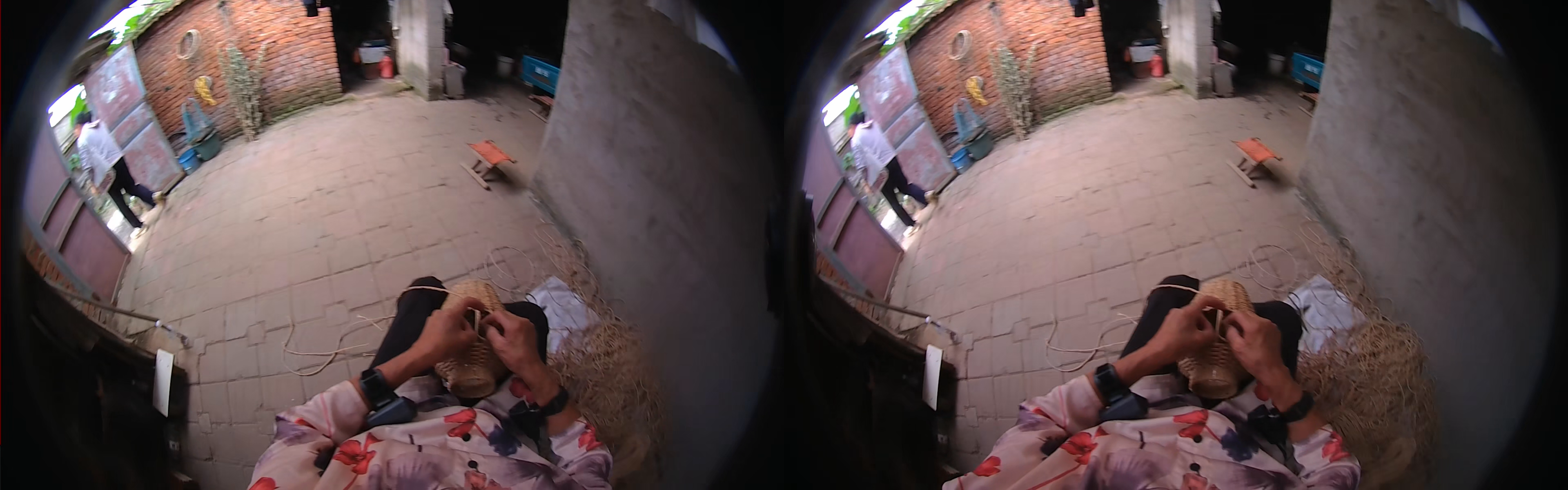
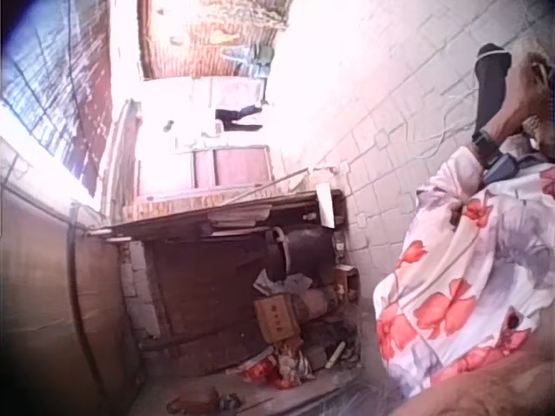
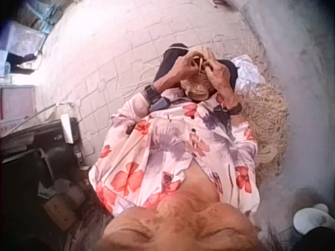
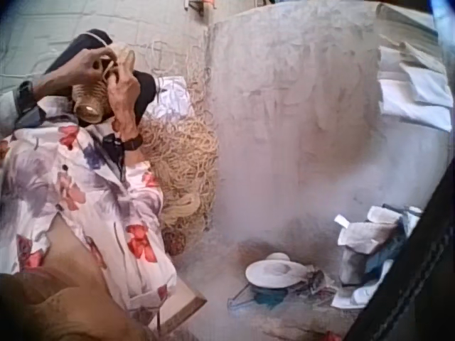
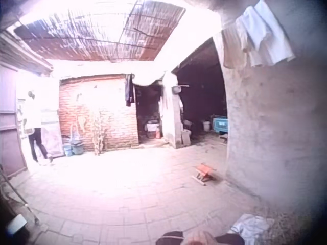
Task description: The recorder is weaving a small bamboo or wood basket using thin strips.
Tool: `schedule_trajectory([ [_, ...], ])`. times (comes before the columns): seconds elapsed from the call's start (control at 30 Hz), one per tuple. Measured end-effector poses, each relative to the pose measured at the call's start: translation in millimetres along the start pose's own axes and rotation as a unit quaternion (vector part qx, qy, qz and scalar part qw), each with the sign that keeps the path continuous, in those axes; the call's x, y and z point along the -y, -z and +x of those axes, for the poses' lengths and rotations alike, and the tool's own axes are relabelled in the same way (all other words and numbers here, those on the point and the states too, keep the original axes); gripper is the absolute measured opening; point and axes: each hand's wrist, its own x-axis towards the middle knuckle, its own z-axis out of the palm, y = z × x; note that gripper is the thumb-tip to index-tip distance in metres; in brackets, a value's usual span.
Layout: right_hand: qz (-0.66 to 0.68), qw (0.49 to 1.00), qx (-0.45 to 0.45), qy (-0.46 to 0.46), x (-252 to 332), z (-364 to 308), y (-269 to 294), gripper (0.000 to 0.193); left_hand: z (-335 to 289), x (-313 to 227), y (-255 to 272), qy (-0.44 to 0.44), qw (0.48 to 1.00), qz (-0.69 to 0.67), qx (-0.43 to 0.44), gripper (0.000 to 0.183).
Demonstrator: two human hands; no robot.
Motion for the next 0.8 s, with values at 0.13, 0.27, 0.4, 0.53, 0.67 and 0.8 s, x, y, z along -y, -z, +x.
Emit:
schedule_trajectory([
  [0.13,-0.023,1.000,-0.009,0.014,9.8,-7.4,9.0,0.011,12.1,3.7,5.9,-0.010,1.000,0.006,0.023,0.045],
  [0.27,-0.052,0.997,0.039,0.039,4.1,-12.8,14.2,0.013,27.6,-4.8,2.9,-0.035,0.993,0.016,0.111,0.051],
  [0.4,-0.033,0.996,0.072,0.046,2.4,-12.9,18.3,0.014,32.8,-5.2,3.2,0.008,0.983,-0.029,0.181,0.055],
  [0.53,0.084,0.996,0.034,-0.002,-7.4,-11.7,12.2,0.013,18.9,-16.0,1.1,-0.001,0.992,0.023,0.125,0.050],
  [0.67,-0.005,0.995,0.001,-0.098,6.9,1.4,7.6,0.014,-2.6,-6.1,-4.4,0.026,0.999,-0.016,0.023,0.040],
  [0.8,-0.122,0.991,-0.010,-0.049,0.6,7.2,-5.4,0.015,-3.5,6.4,3.9,0.076,0.988,0.017,-0.133,0.030],
])
